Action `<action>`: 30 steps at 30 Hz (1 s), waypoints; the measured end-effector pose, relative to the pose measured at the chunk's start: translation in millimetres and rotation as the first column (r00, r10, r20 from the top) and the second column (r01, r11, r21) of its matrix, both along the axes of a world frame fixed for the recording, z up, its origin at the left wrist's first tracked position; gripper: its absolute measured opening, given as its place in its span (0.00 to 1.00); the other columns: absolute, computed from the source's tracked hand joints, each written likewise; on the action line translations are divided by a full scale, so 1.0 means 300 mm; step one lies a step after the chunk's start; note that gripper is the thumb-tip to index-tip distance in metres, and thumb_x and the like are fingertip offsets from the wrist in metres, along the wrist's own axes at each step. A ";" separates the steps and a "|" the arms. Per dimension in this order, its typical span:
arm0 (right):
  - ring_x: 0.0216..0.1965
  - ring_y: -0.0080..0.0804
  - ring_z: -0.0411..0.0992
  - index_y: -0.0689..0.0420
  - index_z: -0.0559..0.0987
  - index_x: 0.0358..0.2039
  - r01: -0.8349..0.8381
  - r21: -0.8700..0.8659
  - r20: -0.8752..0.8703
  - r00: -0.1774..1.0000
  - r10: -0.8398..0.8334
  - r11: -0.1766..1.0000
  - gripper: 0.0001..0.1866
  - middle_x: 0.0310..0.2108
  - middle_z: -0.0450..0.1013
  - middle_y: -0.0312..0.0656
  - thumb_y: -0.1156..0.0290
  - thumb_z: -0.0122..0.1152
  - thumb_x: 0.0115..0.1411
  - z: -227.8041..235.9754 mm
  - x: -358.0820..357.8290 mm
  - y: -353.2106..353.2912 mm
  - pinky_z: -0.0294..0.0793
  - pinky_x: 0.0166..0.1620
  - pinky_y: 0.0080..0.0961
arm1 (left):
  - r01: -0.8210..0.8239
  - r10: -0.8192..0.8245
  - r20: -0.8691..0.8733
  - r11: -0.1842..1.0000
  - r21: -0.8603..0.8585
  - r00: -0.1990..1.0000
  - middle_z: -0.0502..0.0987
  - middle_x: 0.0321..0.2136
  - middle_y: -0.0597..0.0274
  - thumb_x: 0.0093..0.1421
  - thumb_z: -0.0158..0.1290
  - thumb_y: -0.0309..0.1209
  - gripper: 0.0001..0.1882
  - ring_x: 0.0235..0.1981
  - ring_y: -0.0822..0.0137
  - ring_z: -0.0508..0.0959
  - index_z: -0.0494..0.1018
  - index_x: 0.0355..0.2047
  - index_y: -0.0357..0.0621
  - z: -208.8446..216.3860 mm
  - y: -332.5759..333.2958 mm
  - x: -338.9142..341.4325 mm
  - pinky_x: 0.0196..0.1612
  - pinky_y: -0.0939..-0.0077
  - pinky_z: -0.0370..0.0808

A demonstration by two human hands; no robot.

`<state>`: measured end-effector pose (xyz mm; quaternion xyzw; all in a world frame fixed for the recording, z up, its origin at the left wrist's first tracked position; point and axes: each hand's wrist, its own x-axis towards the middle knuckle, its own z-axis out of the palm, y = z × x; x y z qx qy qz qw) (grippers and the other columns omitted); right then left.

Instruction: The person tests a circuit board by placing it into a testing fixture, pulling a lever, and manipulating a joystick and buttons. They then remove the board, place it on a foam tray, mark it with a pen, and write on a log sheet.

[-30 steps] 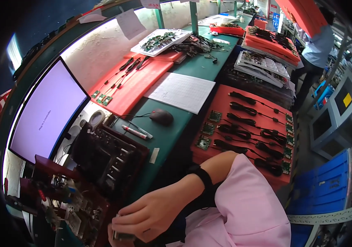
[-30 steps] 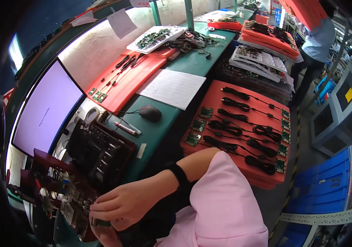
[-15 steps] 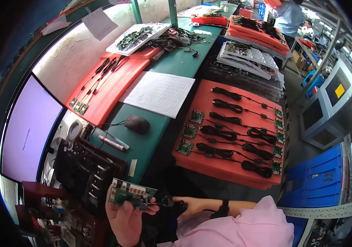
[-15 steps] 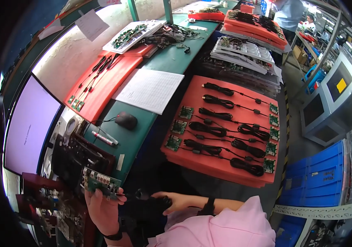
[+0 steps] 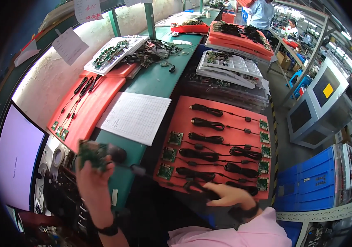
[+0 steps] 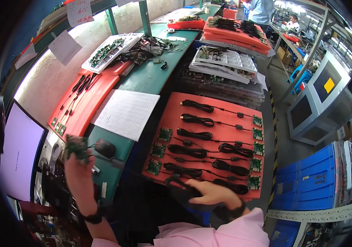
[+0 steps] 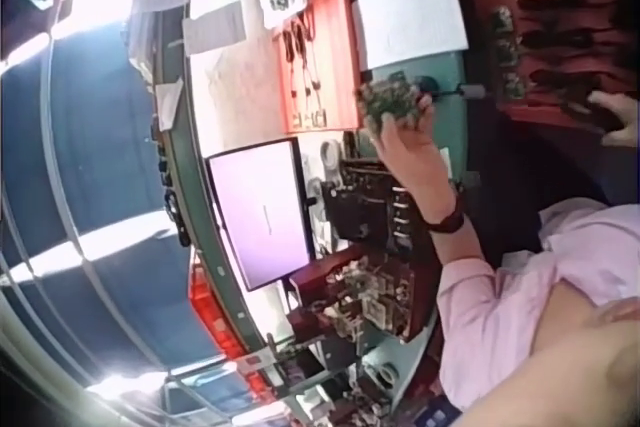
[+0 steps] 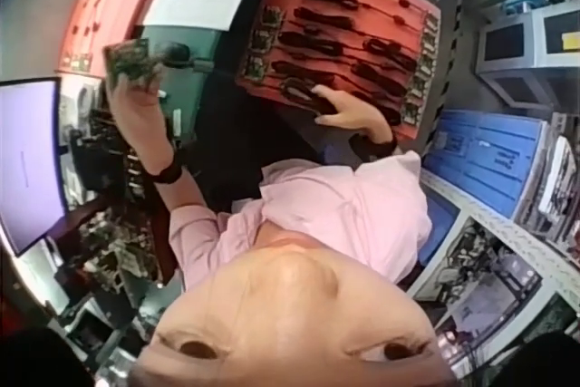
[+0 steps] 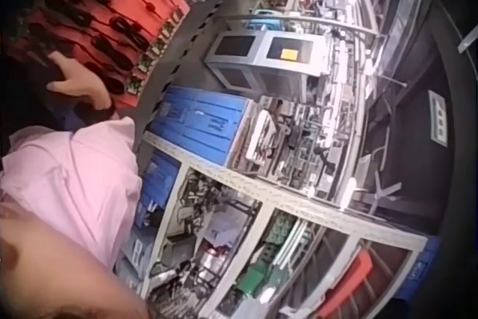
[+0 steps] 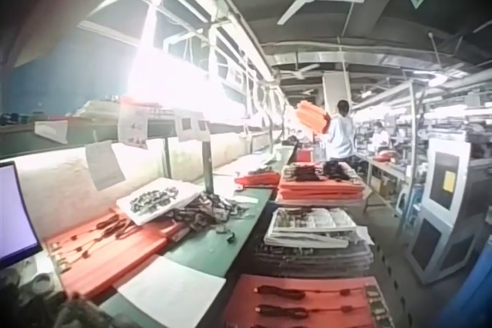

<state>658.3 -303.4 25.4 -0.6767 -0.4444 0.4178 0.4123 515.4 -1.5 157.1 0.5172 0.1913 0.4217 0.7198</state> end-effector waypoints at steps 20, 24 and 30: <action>0.42 0.46 0.70 0.56 0.74 0.41 0.610 -0.011 0.738 0.539 -0.405 0.792 0.20 0.37 0.70 0.47 0.70 0.65 0.45 -0.036 0.702 -0.405 0.70 0.45 0.35 | 0.368 -0.206 -0.524 0.902 0.225 0.826 0.74 0.23 0.61 0.58 0.53 0.32 0.11 0.27 0.71 0.75 0.72 0.32 0.34 -0.728 -0.013 0.899 0.28 0.75 0.70; 0.43 0.46 0.69 0.55 0.74 0.43 0.584 -0.025 0.718 0.575 -0.392 0.811 0.21 0.38 0.69 0.46 0.68 0.65 0.46 -0.062 0.699 -0.382 0.69 0.45 0.36 | 0.309 -0.073 -0.562 0.889 0.338 0.824 0.75 0.24 0.56 0.58 0.52 0.35 0.13 0.29 0.63 0.76 0.73 0.33 0.35 -0.828 0.029 0.933 0.33 0.70 0.71; 0.44 0.46 0.68 0.54 0.74 0.44 0.582 -0.095 0.763 0.564 -0.317 0.808 0.22 0.37 0.69 0.46 0.66 0.65 0.47 -0.100 0.693 -0.399 0.69 0.46 0.37 | 0.384 0.085 -0.741 0.812 0.439 0.666 0.78 0.33 0.47 0.58 0.52 0.38 0.16 0.37 0.51 0.77 0.75 0.38 0.38 -0.875 0.033 0.947 0.39 0.65 0.72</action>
